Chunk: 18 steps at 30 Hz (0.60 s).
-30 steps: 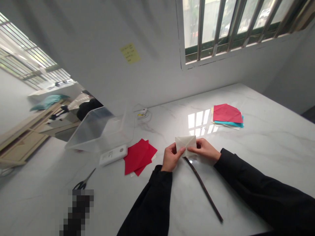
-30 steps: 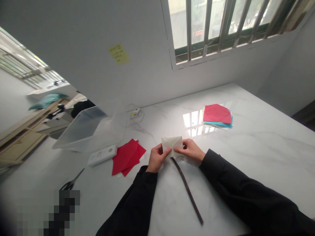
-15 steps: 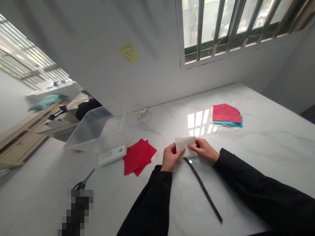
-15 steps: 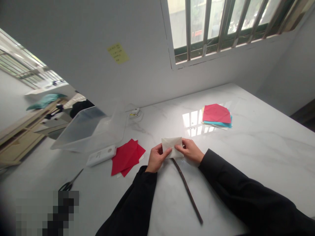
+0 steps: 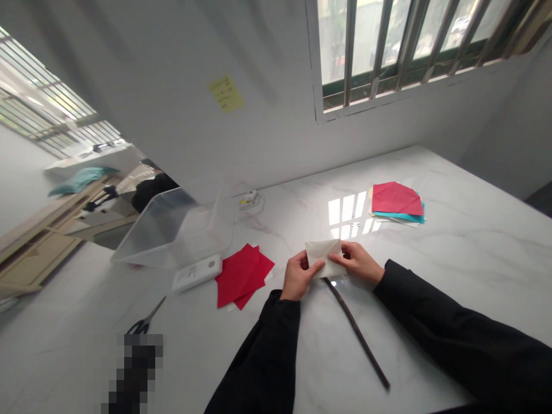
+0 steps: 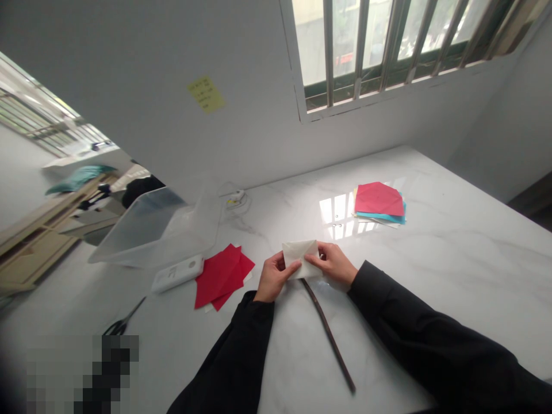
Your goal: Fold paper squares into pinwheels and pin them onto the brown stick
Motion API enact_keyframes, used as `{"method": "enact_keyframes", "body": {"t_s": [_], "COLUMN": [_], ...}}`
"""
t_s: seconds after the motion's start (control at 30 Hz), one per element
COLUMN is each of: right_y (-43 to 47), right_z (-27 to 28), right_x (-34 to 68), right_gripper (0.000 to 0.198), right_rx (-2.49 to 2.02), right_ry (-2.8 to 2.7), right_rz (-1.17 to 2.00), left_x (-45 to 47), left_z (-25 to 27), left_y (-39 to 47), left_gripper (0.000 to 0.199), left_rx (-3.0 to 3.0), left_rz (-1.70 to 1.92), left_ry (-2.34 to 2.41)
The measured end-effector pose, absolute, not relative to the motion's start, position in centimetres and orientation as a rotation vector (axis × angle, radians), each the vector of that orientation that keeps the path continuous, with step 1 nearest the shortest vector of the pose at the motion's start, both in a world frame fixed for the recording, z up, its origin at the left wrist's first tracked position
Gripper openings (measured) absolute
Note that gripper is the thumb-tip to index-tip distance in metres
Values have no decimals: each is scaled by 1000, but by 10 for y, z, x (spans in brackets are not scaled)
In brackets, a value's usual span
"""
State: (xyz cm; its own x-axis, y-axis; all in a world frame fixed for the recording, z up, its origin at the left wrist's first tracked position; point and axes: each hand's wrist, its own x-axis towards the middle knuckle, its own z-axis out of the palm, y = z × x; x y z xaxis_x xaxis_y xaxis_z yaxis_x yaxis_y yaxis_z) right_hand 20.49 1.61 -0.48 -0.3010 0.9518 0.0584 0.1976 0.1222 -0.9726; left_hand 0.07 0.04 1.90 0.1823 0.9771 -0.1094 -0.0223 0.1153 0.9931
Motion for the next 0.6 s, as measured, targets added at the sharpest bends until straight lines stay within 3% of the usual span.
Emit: {"method": "enact_keyframes", "body": {"t_s": [0.6], "right_y": [16], "right_z": [-3], "right_x": [203], "right_gripper": [37], "right_rx": [-1169], "right_ry": [-1723], "right_rz": [1143], "left_x": [-2], "left_z": [17], "left_y": [2], "left_gripper": [47], "left_rx": [1206], "left_rz": [951], "left_ry": [1219]}}
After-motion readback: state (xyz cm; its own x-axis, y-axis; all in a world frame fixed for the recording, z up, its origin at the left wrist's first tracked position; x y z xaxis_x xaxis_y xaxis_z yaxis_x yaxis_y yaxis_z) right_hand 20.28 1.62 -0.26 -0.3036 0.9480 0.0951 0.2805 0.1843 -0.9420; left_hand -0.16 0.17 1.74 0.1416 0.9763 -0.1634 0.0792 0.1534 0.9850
